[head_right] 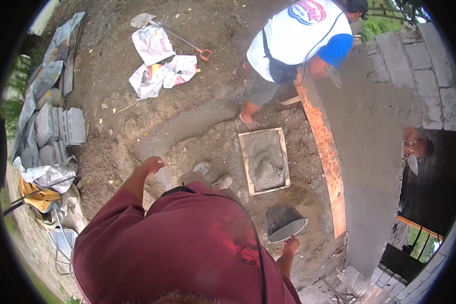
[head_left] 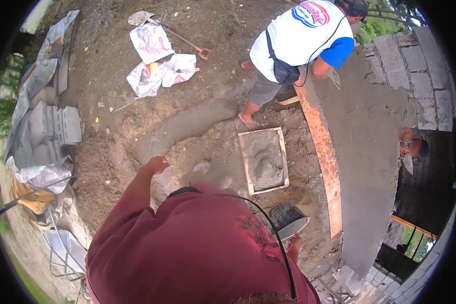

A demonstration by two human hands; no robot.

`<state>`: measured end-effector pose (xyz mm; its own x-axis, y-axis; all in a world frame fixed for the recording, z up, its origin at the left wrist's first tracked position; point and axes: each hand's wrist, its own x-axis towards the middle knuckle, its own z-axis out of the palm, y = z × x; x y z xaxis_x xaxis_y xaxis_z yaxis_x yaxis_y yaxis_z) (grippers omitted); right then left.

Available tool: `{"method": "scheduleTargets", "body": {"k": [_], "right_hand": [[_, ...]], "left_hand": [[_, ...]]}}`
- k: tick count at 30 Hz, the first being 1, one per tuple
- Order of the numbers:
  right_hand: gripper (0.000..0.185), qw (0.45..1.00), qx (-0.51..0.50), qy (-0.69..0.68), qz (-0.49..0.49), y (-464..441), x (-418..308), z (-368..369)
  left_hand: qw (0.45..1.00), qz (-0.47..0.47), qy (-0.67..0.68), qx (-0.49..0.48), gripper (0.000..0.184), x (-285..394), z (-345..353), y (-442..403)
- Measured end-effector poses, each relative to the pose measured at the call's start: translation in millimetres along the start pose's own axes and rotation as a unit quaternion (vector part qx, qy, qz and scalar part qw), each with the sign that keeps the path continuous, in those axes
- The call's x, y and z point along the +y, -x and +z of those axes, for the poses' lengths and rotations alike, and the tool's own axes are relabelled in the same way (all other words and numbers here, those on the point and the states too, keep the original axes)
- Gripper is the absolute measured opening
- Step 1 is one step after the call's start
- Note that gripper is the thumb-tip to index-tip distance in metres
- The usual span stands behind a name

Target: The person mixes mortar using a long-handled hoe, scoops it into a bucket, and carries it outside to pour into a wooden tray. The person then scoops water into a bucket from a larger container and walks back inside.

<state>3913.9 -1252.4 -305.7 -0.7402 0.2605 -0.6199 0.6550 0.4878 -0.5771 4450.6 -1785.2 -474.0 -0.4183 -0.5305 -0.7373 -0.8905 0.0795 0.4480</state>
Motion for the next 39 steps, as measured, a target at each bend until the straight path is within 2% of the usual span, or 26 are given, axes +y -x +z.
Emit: {"method": "scheduleTargets", "body": {"k": [5, 8, 9, 11, 12, 13, 14, 15, 16, 18, 20, 21, 22, 25, 26, 28, 32, 37, 39], "right_hand": [[0.027, 0.995, -0.065, 0.032, 0.071, -30, 1, 27], [0.022, 0.96, -0.159, 0.219, -0.07, -70, -2, 52], [0.01, 0.993, -0.081, 0.07, 0.045, -51, -22, 76], [0.008, 0.987, -0.108, 0.1, 0.062, -70, -45, 108], [0.008, 0.986, -0.111, 0.096, 0.075, -79, -46, 116], [0.01, 0.982, -0.127, 0.118, 0.07, -86, -52, 125], [0.012, 0.984, -0.131, 0.115, 0.048, -79, -60, 136], [0.015, 0.983, -0.134, 0.123, 0.023, -65, -68, 147], [0.018, 0.98, -0.14, 0.141, -0.002, -49, -77, 154], [0.01, 0.987, -0.107, 0.117, -0.03, -28, -97, 168], [0.009, 0.99, -0.099, 0.067, -0.078, -26, -97, 172], [0.008, 0.992, -0.087, 0.022, -0.087, -16, -94, 175], [0.009, 0.992, -0.078, -0.02, -0.101, -12, -101, 182], [0.01, 0.989, -0.064, -0.023, -0.13, -4, -102, 189], [0.009, 0.991, -0.062, -0.022, -0.116, -4, -96, 191], [0.008, 0.993, -0.063, -0.025, -0.095, -12, -92, 203], [0.01, 0.998, -0.067, 0.011, -0.002, -22, -82, 237], [0.016, 0.991, -0.12, 0.009, 0.059, -24, -47, 267], [0.018, 0.993, -0.083, 0.027, 0.077, -6, -36, 271]], "left_hand": [[0.996, -0.056, 0.063, 0.042, 0.042, -13, -1, 25], [0.99, -0.092, 0.08, 0.071, 0.041, -23, -1, 46], [0.99, -0.089, 0.076, 0.079, 0.042, -15, -3, 62], [0.993, -0.052, 0.033, 0.104, 0.043, -8, -6, 83], [0.991, -0.096, 0.065, 0.062, 0.04, -8, -1, 87], [0.991, -0.105, 0.056, 0.064, 0.039, -17, 12, 88], [0.998, -0.054, 0.005, 0.029, 0.038, -34, 23, 85], [0.991, -0.121, 0.047, 0.017, 0.039, -39, 29, 85], [0.973, -0.167, 0.16, -0.006, 0.038, -64, 45, 77], [0.974, -0.171, 0.14, -0.049, 0.039, -95, 51, 59], [0.996, -0.01, -0.076, -0.039, 0.035, -148, 60, 20], [0.996, -0.069, -0.048, -0.012, 0.033, -117, 25, 24], [0.997, -0.069, -0.02, 0.017, 0.034, -104, -12, 8], [0.99, -0.091, 0.075, 0.073, 0.036, -81, -84, -13], [0.984, -0.102, 0.116, 0.094, 0.036, -70, -111, -21], [0.981, -0.07, 0.113, 0.143, 0.035, -58, -150, -39], [0.974, -0.047, 0.118, 0.189, 0.033, -27, -190, -56], [0.996, -0.039, 0.018, 0.075, 0.036, -27, -199, -68], [0.997, -0.066, 0.005, 0.024, 0.041, -35, -204, -69]]}}
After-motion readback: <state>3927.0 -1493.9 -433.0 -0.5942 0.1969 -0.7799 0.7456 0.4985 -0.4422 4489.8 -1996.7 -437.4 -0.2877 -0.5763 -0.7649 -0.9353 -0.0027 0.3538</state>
